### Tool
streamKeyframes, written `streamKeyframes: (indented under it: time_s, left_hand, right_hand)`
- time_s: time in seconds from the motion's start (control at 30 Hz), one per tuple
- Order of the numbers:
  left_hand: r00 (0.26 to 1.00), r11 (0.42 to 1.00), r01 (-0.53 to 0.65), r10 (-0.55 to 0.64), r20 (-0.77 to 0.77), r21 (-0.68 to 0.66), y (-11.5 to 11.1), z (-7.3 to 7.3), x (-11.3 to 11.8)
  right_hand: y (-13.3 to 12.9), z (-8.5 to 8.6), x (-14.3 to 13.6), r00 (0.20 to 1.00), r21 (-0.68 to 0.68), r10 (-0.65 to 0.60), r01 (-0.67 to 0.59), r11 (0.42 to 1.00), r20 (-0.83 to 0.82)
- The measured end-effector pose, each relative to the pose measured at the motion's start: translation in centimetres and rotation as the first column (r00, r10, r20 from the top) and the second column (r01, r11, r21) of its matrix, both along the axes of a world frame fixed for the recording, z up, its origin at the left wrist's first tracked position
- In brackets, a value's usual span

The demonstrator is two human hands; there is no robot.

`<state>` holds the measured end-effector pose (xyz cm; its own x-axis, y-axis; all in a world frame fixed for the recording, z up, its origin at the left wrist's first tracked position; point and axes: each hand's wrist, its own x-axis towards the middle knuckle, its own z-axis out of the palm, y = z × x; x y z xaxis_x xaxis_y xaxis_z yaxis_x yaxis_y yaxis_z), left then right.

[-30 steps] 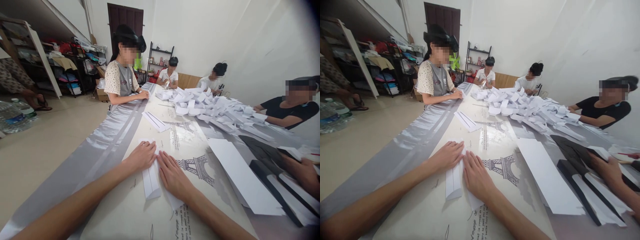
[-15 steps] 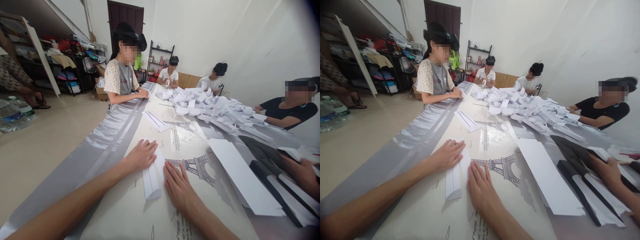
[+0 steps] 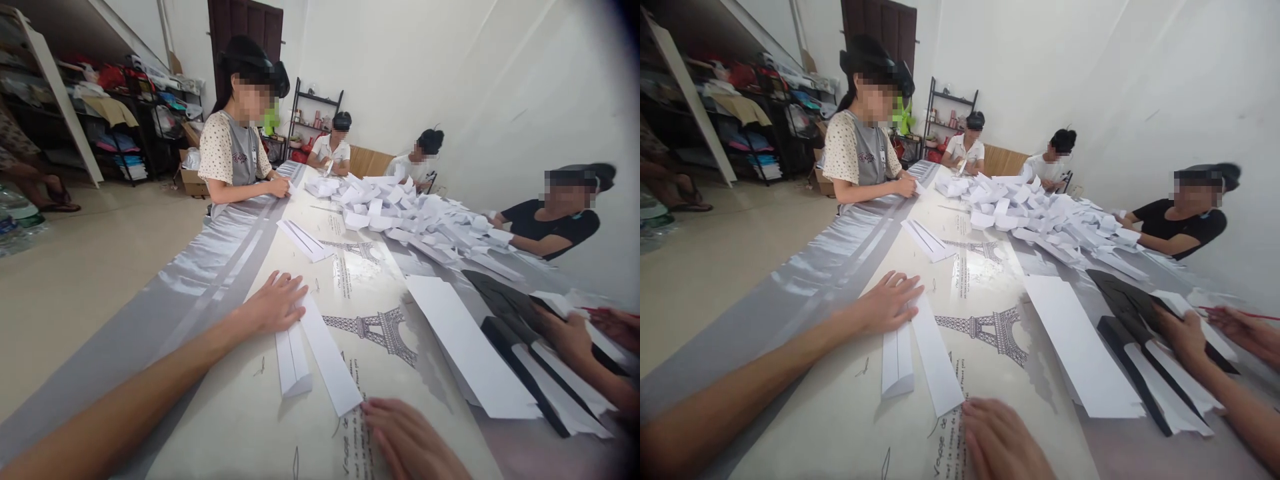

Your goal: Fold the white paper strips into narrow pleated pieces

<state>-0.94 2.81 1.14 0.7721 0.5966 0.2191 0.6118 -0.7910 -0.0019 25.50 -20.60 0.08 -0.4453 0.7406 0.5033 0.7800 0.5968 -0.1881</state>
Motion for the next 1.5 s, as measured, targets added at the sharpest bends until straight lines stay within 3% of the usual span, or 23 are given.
streamKeyframes:
  time_s: [0.07, 0.17, 0.27, 0.33, 0.47, 0.73, 1.0, 1.3, 1.5]
  left_hand:
    - [1.0, 1.0, 0.003, -0.003, 0.01, -0.003, 0.2, -0.3, -0.1]
    - [1.0, 0.999, 0.008, -0.008, 0.004, -0.034, 0.2, -0.4, -0.1]
    - [1.0, 0.999, -0.01, 0.01, 0.005, -0.05, 0.1, -0.3, -0.1]
    - [1.0, 0.999, -0.021, 0.021, 0.007, -0.049, 0.1, -0.3, -0.1]
    - [1.0, 0.999, -0.007, 0.007, 0.006, -0.039, 0.2, -0.5, -0.1]
    - [0.999, 0.999, 0.016, -0.014, 0.037, -0.04, 1.1, -1.3, -0.7]
    - [0.998, 0.996, 0.061, -0.062, -0.004, -0.057, 1.1, -0.7, -1.0]
    - [0.982, 0.985, 0.174, -0.172, 0.072, -0.015, 0.2, -0.2, -1.0]
    - [0.969, 0.974, 0.228, -0.228, 0.092, 0.007, -0.7, 0.2, -0.4]
  right_hand:
    - [3.3, 2.1, -1.0, 0.988, -0.176, -0.128, 0.111, 0.978, -0.09]
    - [10.0, 3.6, -3.5, 0.996, -0.132, -0.076, 0.069, 0.989, -0.047]
    - [15.6, 2.6, -5.6, 0.99, -0.053, -0.012, 0.02, 0.998, 0.143]
    - [17.5, 1.3, -6.3, 0.97, -0.029, -0.022, 0.03, 0.999, 0.242]
    - [17.3, -0.4, -6.1, 0.945, 0.011, -0.068, 0.068, 0.998, 0.319]
    - [16.1, 0.5, -6.0, 0.917, 0.027, -0.094, 0.091, 0.995, 0.388]
    - [15.5, 0.0, -5.8, 0.985, -0.129, -0.147, 0.158, 0.979, 0.093]
    - [15.9, -0.2, -4.7, 0.991, -0.179, -0.13, 0.126, 0.976, -0.013]
    - [16.1, 0.0, -4.0, 0.978, -0.3, -0.182, 0.145, 0.943, -0.099]
